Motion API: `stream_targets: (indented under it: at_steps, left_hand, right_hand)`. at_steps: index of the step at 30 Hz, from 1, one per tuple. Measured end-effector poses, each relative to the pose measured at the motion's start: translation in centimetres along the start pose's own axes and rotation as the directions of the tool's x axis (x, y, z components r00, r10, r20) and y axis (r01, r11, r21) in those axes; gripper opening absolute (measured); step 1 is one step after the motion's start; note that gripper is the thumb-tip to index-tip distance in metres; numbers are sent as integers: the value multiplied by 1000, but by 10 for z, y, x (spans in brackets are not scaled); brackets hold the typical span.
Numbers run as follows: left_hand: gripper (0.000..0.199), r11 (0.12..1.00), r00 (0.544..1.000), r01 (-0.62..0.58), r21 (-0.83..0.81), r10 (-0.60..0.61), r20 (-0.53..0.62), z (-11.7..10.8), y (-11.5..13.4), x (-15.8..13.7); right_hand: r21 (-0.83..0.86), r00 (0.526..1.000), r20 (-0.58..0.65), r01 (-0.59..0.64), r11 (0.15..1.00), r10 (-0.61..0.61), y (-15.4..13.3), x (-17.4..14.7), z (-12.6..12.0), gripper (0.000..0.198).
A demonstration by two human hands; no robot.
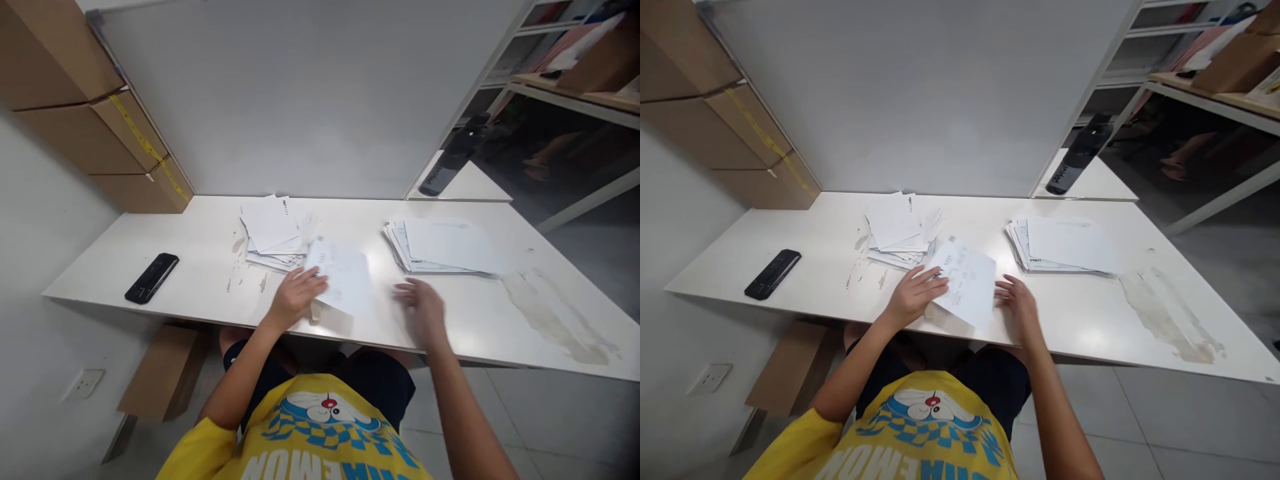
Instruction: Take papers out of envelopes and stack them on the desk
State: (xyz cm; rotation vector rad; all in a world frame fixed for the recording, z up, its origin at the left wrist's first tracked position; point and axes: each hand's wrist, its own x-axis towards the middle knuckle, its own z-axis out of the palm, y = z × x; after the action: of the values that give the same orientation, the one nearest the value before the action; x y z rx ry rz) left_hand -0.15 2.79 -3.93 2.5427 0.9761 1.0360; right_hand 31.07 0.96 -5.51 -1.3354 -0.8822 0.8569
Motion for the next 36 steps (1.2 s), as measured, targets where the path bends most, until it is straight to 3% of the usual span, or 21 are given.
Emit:
stream_targets:
  at_steps: [2,4,7,8,10,11,12,14,16,20,24,26,28,31,33,34,36]
  left_hand:
    - [39,993,993,-106,-59,108,38,8,26,21]
    - [42,981,982,-171,-87,177,73,9,43,38]
    - [47,972,969,-200,-126,215,120,-2,40,51]
    - [49,984,982,-142,-109,154,108,-9,31,53]
    - [55,993,992,121,-6,-121,20,-28,0,54]
    - [58,955,958,288,65,-287,-33,-38,-19,55]
    - [62,884,893,450,132,-441,-88,-48,-39,55]
    - [73,738,769,638,221,-626,-131,-65,-75,53]
    - [73,678,735,658,327,-673,-85,-76,-99,50]
    - [55,702,812,477,528,-583,41,-79,-110,38]
    - [54,760,878,335,556,-466,107,-79,-101,28]
    - [42,798,901,303,521,-418,115,-82,-98,27]
    - [30,824,913,336,457,-404,56,-85,-94,28]
    - [33,824,897,435,361,-430,-101,-78,-72,29]
    - [34,835,838,528,157,-483,-254,-58,-38,26]
    - [34,823,764,566,-54,-548,-341,-43,-15,23]
    - [35,726,622,533,-434,-684,-381,-6,37,18]
  right_hand:
    - [216,968,210,-185,959,139,0,-21,31,37]
    - [315,929,313,-299,901,199,2,-31,47,40]
    - [334,939,249,-312,889,236,7,-30,44,51]
    - [342,948,200,-305,889,248,9,-29,39,55]
    - [364,960,102,-280,888,261,12,-26,32,57]
    - [378,963,65,-266,887,261,12,-26,30,57]
    - [390,965,47,-257,884,260,12,-27,29,55]
    - [408,965,60,-257,876,255,10,-28,32,50]
    - [426,965,78,-259,867,251,7,-29,36,44]
    - [488,967,73,-249,836,245,5,-28,39,34]
    - [529,965,69,-249,811,251,2,-28,40,31]
    - [547,968,59,-237,803,246,-1,-29,41,29]
    - [569,968,44,-229,790,249,-2,-28,42,26]
    - [601,962,32,-234,764,270,0,-25,41,23]
    - [621,960,34,-239,746,279,4,-24,39,20]
    - [632,960,37,-237,737,277,5,-26,38,19]
    - [653,966,36,-215,726,254,4,-34,40,15]
